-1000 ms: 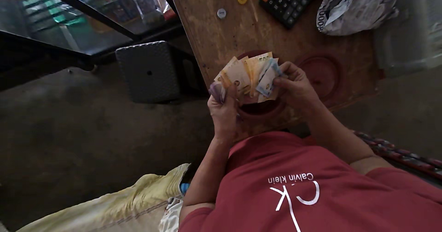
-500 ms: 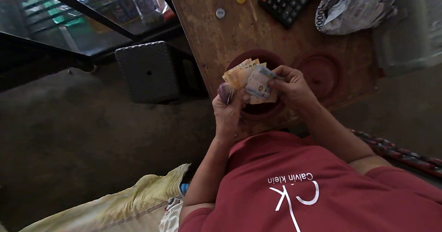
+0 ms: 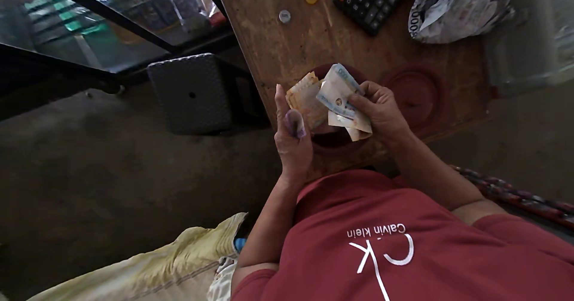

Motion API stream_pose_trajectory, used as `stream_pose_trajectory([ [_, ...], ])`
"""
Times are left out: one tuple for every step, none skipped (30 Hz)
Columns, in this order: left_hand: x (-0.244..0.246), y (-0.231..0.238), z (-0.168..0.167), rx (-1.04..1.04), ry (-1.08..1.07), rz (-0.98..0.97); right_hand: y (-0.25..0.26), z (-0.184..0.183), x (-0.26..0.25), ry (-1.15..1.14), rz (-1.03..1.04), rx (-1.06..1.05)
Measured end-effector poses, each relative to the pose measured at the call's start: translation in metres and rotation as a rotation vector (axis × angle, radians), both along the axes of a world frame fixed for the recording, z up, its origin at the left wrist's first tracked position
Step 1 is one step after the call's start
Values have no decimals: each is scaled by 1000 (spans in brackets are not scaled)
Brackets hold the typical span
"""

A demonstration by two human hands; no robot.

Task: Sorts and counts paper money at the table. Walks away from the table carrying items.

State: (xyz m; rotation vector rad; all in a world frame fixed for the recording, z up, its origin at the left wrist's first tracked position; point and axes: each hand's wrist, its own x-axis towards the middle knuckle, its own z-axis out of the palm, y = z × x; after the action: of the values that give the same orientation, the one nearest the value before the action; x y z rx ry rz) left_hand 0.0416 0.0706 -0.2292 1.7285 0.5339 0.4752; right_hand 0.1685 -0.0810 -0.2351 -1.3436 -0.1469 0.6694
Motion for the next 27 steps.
stream_pose_trajectory([
  [1, -1, 0, 13, -12, -3, 0, 0, 0, 1, 0, 1],
  [1, -2, 1, 17, -25, -9, 1, 0, 0, 5, -1, 3],
  [1, -2, 2, 14, -36, -19, 1, 0, -1, 12, -4, 6],
  [1, -2, 3, 11, -39, -27, 2, 1, -1, 21, -8, 5],
  [1, -2, 3, 12, -41, -36, 2, 1, -1, 27, -8, 1],
  [1, -2, 3, 14, -43, -49, 3, 2, -2, 33, -4, -4],
  [2, -1, 4, 9, -39, -59, 4, 2, -2, 38, 3, -13],
  [2, -1, 4, -3, -32, -68, 5, 2, -2, 37, 14, -24],
  [2, 0, 3, -27, -30, -69, 6, 3, -3, 34, 24, -34],
  [2, -1, 4, -59, -22, -70, 7, 3, -4, 23, 33, -47],
  [1, -2, 4, -107, -15, -62, 8, 3, -6, 8, 41, -55],
  [1, -2, 3, -156, -3, -61, 9, 3, -7, -7, 48, -66],
  [0, -3, 2, -197, -1, -67, 10, 2, -8, -27, 50, -76],
  [-1, -3, 2, -219, -5, -78, 11, 1, -10, -49, 51, -79],
  [-1, -4, 3, -220, -9, -82, 12, 0, -11, -73, 52, -80],
  [0, -5, 3, -215, -21, -82, 13, -1, -12, -91, 54, -80],
  [1, -5, 3, -203, -37, -69, 14, -1, -13, -104, 59, -85],
  [1, -5, 4, -189, -43, -54, 14, 0, -13, -114, 72, -87],
  [1, -5, 6, -182, -34, -33, 14, 1, -14, -115, 84, -86],
  [1, -4, 8, -189, -20, -8, 14, 2, -13, -111, 97, -83],
  [1, -2, 9, -205, -15, 18, 13, 3, -13, -111, 105, -79],
  [1, 0, 9, -234, -17, 48, 12, 3, -11, -118, 114, -80],
  [1, 3, 9, -261, -22, 79, 10, 4, -9, -125, 124, -85],
  [1, 6, 10, -286, -33, 117, 7, 5, -5, -124, 133, -90],
  [3, 9, 11, -297, -40, 161, 4, 7, -2, -121, 140, -93],
  [3, 13, 12, -315, -44, 192, 1, 8, 2, -120, 139, -94],
  [2, 17, 13, -327, -50, 204, -2, 9, 6, -129, 129, -101],
])
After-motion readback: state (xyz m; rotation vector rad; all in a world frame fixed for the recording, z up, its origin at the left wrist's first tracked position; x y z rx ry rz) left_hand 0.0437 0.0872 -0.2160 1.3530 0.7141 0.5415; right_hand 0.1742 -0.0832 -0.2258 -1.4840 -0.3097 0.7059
